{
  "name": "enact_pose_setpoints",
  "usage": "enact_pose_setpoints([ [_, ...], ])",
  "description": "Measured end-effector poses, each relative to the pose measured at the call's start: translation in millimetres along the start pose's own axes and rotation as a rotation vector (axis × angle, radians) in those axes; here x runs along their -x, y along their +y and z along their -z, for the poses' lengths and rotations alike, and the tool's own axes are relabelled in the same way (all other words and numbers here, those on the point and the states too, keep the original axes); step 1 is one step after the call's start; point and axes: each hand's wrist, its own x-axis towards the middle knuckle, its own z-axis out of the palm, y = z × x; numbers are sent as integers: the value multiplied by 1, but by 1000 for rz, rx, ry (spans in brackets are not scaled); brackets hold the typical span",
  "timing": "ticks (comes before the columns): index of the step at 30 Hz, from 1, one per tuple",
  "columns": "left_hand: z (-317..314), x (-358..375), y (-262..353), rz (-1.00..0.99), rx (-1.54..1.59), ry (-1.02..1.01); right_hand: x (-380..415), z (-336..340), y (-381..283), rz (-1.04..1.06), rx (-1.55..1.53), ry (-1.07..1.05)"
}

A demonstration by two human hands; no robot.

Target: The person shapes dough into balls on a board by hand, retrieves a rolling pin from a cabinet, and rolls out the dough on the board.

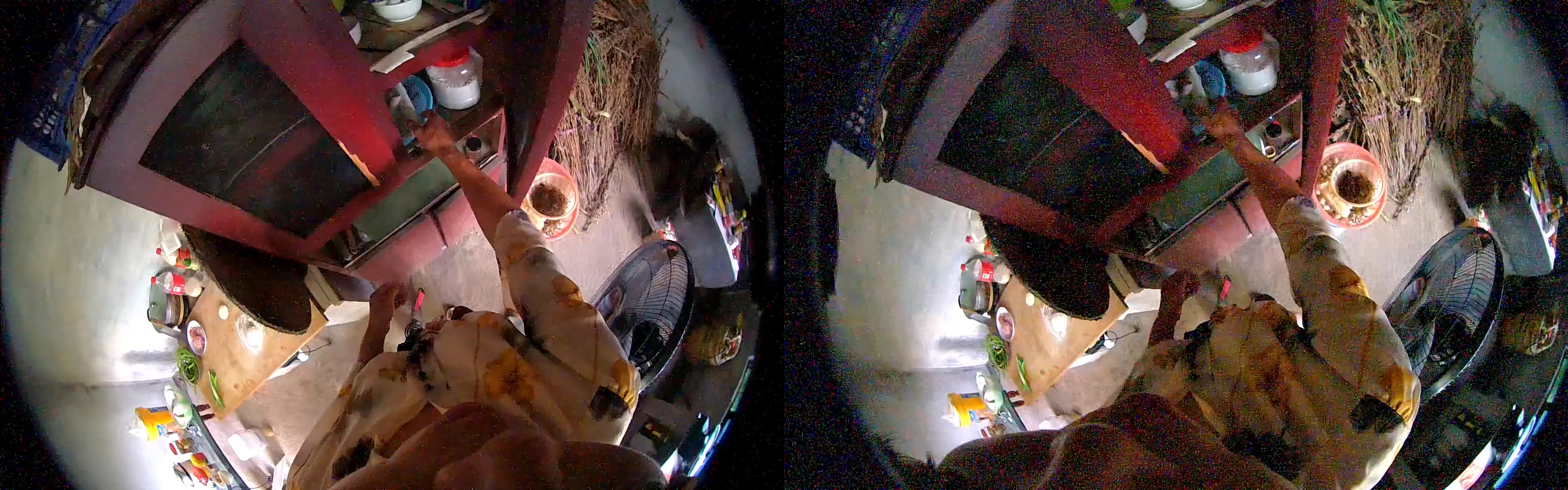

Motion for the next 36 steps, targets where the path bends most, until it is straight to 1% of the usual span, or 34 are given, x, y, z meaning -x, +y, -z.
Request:
enact_pose_setpoints([
  [1, 7, -3, -8, 15, 3, -22, -2, -22, 17, -26, -244, -176],
  [3, 6, 1, -9, 32, 9, -43, -5, -14, 13, -51, -487, -357],
  [4, 5, 4, -10, 43, 32, 9, 0, -7, 12, -475, -1031, -352],
  [5, 2, 6, -9, 52, 56, 58, 2, 9, 6, -681, -1302, -362],
  [6, 4, 5, -11, 52, 60, 57, 4, 26, 0, -913, -1556, -319],
  [8, 9, 3, -18, -24, 32, -27, 21, 57, -6, -1117, -1547, -353],
  [9, 8, 6, -17, -20, 33, -33, 36, 71, -8, -1119, -1541, -348],
  [11, 3, 9, -7, -126, -157, -136, 72, 98, -16, -1007, -1706, -334],
  [12, 2, 6, -6, -121, -160, -144, 95, 96, -22, -1090, -1788, -209],
  [13, 1, 1, -7, -328, -402, -193, 116, 101, -25, -1063, -1790, -229],
  [14, -4, -2, -2, -430, -525, -228, 133, 108, -28, -1033, -1792, -250],
  [15, -10, -6, 3, -538, -643, -251, 146, 131, -37, -989, -1804, -313],
  [16, -23, -3, 16, -468, -491, -265, 156, 154, -49, -945, -1814, -377],
  [17, -30, -4, 24, -397, -341, -276, 183, 147, -41, -1011, -1825, -491],
  [18, -32, -7, 27, -396, -344, -282, 212, 137, -34, -1075, -1834, -607],
  [19, -32, -11, 27, -871, -808, -126, 215, 168, -56, -1011, -1944, -483],
  [20, -37, -10, 33, -1101, -1047, -66, 237, 165, -52, -1014, -2035, -563],
  [21, -47, -5, 46, -1345, -1264, 59, 249, 177, -57, -1074, -2074, -587],
  [22, -58, 3, 56, -942, -821, -70, 262, 188, -63, -1139, -2112, -611],
  [23, -65, 8, 64, -528, -383, -178, 271, 196, -68, -1145, -2111, -605],
  [24, -64, 0, 65, -524, -383, -183, 279, 204, -71, -1178, -2118, -717],
  [25, -62, -8, 64, -456, -344, -260, 286, 209, -74, -1214, -2120, -831],
  [26, -58, -12, 60, -389, -303, -335, 291, 213, -77, -1222, -2115, -827],
  [27, -70, 19, 91, -249, -220, -296, 295, 215, -80, -1223, -2030, -931],
  [28, -70, 27, 92, -291, -165, -298, 299, 217, -82, -1220, -1943, -1036],
  [29, -71, 31, 90, -289, -147, -268, 303, 215, -79, -1140, -1898, -1159],
  [30, -71, 34, 88, -288, -128, -237, 307, 212, -79, -1143, -1897, -1167],
  [31, -67, 37, 85, -310, -163, -182, 310, 208, -78, -1098, -1834, -1245],
  [32, -65, 41, 85, -308, -160, -174, 309, 206, -79, -1047, -1768, -1320],
  [33, -63, 46, 85, -323, -215, -118, 308, 202, -80, -1039, -1704, -1286],
  [34, -61, 52, 84, -337, -268, -58, 306, 195, -75, -1036, -1701, -1301],
  [35, -60, 61, 85, -404, -236, -37, 303, 186, -65, -955, -1821, -1189],
  [36, -56, 62, 82, -405, -229, -21, 298, 176, -55, -871, -1935, -1075],
])
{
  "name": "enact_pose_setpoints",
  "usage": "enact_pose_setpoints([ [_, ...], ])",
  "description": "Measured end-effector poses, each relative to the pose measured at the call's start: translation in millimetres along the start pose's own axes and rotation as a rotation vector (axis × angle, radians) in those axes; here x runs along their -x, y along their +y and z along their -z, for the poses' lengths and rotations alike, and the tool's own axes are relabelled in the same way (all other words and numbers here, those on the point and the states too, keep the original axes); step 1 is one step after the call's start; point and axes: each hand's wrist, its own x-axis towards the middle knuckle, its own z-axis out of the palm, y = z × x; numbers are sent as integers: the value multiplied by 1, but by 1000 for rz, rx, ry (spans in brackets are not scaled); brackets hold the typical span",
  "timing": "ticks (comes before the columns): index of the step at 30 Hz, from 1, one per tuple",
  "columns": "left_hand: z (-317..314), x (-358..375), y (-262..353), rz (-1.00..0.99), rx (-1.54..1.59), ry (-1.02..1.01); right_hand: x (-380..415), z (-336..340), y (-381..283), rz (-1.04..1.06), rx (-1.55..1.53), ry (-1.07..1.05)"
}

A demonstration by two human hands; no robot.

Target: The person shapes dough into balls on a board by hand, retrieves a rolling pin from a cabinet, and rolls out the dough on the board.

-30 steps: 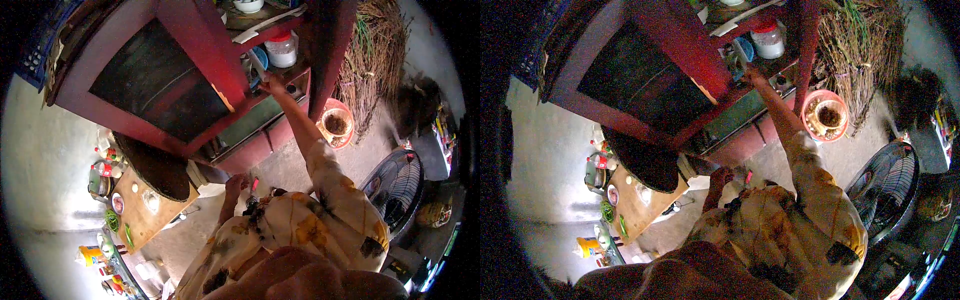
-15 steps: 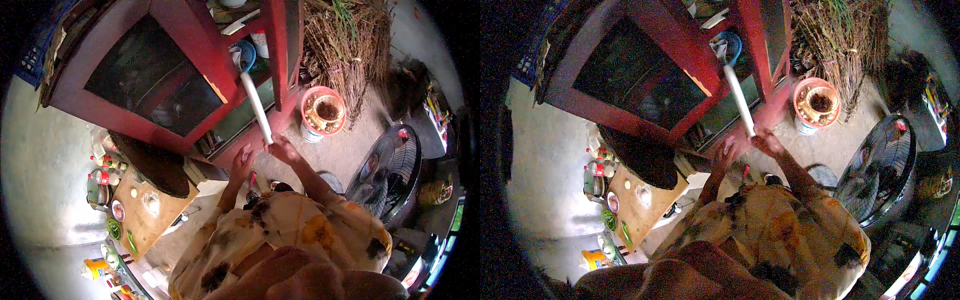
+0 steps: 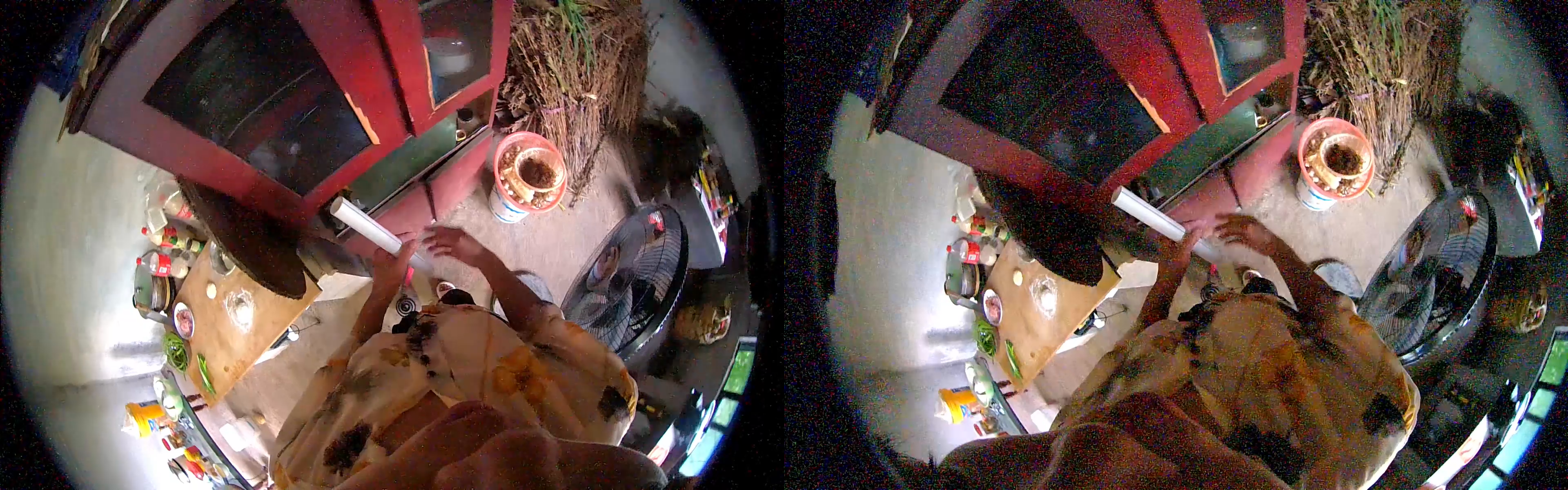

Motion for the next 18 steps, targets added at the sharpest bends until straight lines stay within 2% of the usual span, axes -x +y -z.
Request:
enact_pose_setpoints([
  [2, 10, 4, -6, -32, -187, -11, -23, 38, -13, 178, 181, 149],
  [4, 13, 13, 8, 43, -169, -12, -52, 67, -42, 264, 63, 358],
  [6, 14, 19, 13, 117, -148, -14, -92, 78, -79, 190, 162, 491],
  [7, 15, 21, 10, 85, -208, -19, -121, 117, -85, 343, 638, 446],
  [9, 19, 27, 6, 56, -265, 3, -174, 201, -82, 495, 1112, 345],
  [10, 21, 31, 4, 92, -268, -14, -197, 229, -82, 544, 1063, 335],
  [12, 25, 39, 4, 131, -268, -6, -217, 224, -90, 585, 1010, 300],
  [14, 26, 49, 7, 113, -308, 46, -216, 199, -109, 302, 69, 346],
  [16, 29, 58, 7, 100, -242, 87, -231, 195, -106, 581, 707, 294],
  [18, 36, 66, -8, 78, -178, 122, -240, 175, -119, 288, -25, 469],
])
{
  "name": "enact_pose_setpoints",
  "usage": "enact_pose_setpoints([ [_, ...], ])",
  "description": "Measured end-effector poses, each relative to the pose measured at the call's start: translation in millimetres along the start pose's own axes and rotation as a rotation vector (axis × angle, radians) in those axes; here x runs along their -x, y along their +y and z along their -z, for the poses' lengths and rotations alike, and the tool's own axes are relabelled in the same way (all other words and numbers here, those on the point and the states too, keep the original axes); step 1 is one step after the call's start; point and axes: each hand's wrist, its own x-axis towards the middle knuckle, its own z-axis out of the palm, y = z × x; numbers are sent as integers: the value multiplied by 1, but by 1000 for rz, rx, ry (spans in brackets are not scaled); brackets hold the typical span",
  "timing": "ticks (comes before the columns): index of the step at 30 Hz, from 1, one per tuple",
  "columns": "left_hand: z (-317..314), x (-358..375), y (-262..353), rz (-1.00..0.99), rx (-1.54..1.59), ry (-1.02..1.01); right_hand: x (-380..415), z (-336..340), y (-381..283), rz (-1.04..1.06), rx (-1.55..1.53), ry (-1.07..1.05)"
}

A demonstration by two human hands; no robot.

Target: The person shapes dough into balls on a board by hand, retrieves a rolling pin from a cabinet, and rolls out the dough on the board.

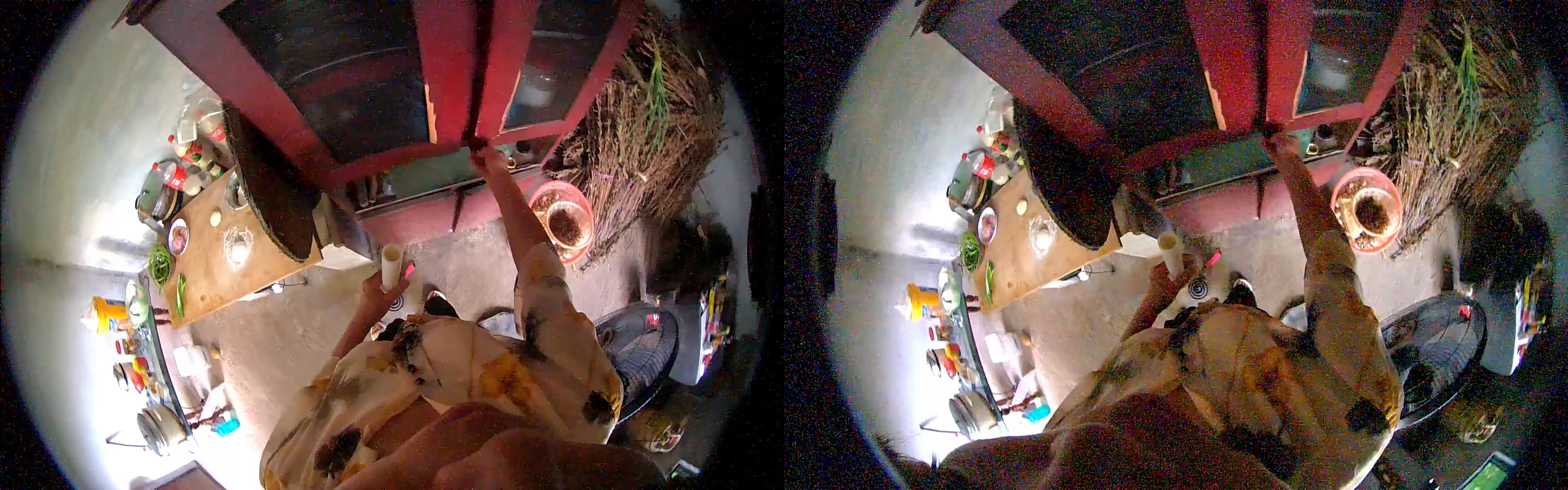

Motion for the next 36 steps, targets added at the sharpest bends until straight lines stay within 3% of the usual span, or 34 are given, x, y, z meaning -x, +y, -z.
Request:
enact_pose_setpoints([
  [2, 3, 7, -42, 69, -130, 14, 21, -33, -27, -37, 0, 70],
  [5, 4, 16, -45, -3, -108, 103, 31, -48, -33, -9, -55, 51],
  [9, 3, 14, -64, 58, -120, 151, -6, 10, -9, 35, 88, -30],
  [11, 5, 11, -82, -2, -166, 88, -43, 62, 20, 127, 303, -176],
  [13, 14, 17, -52, 78, -188, 92, -68, 120, 66, 207, 477, -353],
  [14, 19, 24, -43, 134, -220, 34, -35, 115, 73, 106, 413, -311],
  [15, 25, 31, -78, 67, -116, -35, 6, 110, 86, -70, 300, -254],
  [17, 42, 55, -66, 118, -200, 0, 76, 117, 121, -335, 167, -210],
  [20, 72, 90, -92, 186, -318, -35, 179, 109, 184, -706, 183, -313],
  [22, 89, 118, -142, 211, -292, 21, 247, 70, 220, -797, 714, -501],
  [23, 102, 126, -157, 220, -221, 63, 269, 51, 249, -638, 959, -728],
  [25, 135, 137, -154, 305, -184, 107, 312, -15, 293, -493, 1192, -920],
  [28, 176, 150, -189, 372, 9, 233, 379, -163, 328, -520, 1077, -976],
  [30, 211, 151, -215, 194, 180, 455, 415, -247, 360, -353, 1254, -1093],
  [32, 255, 166, -220, 178, 298, 531, 443, -322, 396, -550, 1073, -946],
  [34, 304, 189, -194, 144, 390, 622, 451, -334, 466, -291, 973, -1191],
  [35, 329, 207, -171, 247, 452, 689, 471, -361, 472, -303, 969, -1196],
  [36, 353, 221, -163, 344, 510, 752, 493, -410, 461, -95, 992, -1189],
])
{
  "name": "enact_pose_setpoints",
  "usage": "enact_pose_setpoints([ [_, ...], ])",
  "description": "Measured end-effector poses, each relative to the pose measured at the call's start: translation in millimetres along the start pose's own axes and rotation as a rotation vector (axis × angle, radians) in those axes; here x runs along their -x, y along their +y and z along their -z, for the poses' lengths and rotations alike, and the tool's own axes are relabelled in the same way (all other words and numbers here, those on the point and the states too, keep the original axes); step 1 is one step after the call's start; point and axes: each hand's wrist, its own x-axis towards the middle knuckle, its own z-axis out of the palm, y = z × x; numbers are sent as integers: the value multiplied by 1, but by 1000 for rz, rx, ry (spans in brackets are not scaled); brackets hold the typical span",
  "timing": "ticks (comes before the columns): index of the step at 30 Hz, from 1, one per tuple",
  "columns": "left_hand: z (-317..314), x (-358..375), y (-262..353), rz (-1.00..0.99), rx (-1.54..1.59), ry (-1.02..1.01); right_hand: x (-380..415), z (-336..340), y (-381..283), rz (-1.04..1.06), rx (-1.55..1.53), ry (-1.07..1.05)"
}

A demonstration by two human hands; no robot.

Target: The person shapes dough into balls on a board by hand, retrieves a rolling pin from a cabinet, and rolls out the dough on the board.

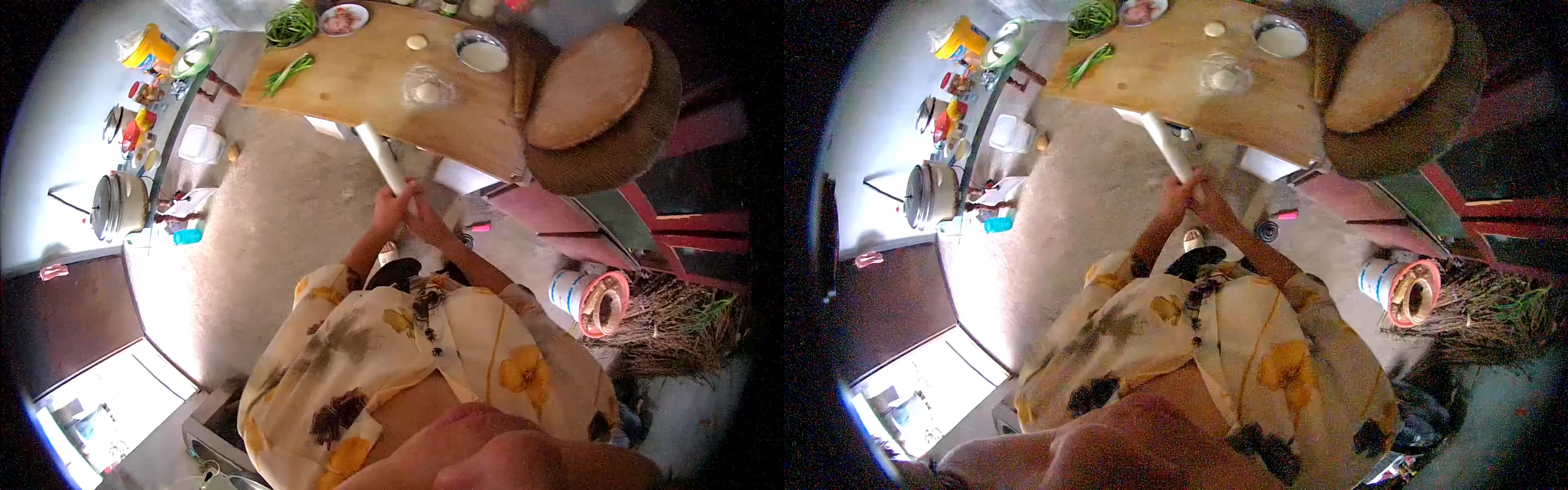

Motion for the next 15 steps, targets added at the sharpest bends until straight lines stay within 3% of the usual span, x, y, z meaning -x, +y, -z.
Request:
enact_pose_setpoints([
  [1, 24, -11, -6, -6, 0, 1, -14, -7, -23, 64, 58, 47],
  [2, 47, -25, -26, -83, 275, 62, -28, -14, -45, 124, 119, 99],
  [3, 62, -30, -27, -154, 555, 122, -34, -18, -52, 26, 135, -95],
  [4, 79, -37, -28, -54, 727, 276, -38, -22, -54, -77, 150, -290],
  [6, 109, -48, -13, 8, 890, 394, -46, -30, -56, -157, 283, -353],
  [8, 117, -60, -4, 26, 908, 397, -54, -29, -68, -342, 161, -453],
  [15, 125, -154, 29, 18, 1002, 299, -93, 21, -30, -615, -178, -478],
])
